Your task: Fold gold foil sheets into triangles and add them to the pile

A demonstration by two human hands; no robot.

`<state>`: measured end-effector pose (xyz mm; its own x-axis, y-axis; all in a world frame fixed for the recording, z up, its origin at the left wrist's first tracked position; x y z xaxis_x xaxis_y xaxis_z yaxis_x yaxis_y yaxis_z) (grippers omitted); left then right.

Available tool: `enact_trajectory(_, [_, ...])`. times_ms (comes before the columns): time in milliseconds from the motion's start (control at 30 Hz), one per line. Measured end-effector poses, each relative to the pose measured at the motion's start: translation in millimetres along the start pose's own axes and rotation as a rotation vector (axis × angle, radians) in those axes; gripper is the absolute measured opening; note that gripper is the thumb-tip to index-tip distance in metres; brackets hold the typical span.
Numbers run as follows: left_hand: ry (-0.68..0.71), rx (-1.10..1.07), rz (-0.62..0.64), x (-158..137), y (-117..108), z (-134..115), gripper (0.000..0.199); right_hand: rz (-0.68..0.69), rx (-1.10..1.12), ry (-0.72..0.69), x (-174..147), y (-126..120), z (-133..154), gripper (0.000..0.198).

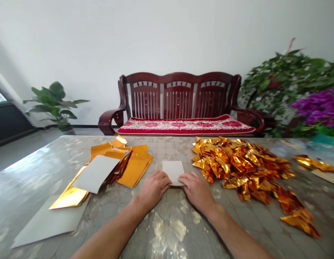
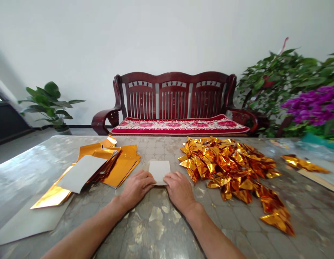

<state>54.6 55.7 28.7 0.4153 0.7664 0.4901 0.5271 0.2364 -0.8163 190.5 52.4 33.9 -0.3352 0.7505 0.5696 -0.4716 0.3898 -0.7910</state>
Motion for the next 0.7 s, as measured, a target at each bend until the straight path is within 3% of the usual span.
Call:
enact_trajectory(267, [-0.076,-0.056,0.019,1,3,9,0.018,-0.004,0.04,0.027,-2,-7,-4,0.01])
enact_trajectory(467, [-0.167,-0.107,0.008,3,0,17,0.027,0.013,0.072,0.098,-2,-2,-13,0.028])
enact_trajectory(700, [-0.352,-0.133,-0.021,-1,1,30,0.025,0.047,0.098,0.246,-1,6,-28,0.024])
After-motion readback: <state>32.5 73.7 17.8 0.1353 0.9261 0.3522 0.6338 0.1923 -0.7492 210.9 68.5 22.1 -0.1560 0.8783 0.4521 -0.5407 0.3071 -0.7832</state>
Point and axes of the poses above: each hand's wrist, its own x-axis towards the middle knuckle, its own y-axis out of the palm, z = x × y, the point moved 9 cm from there along x, towards the middle knuckle, and after that the axes turned 11 degrees about -z, right-handed, at the moved point
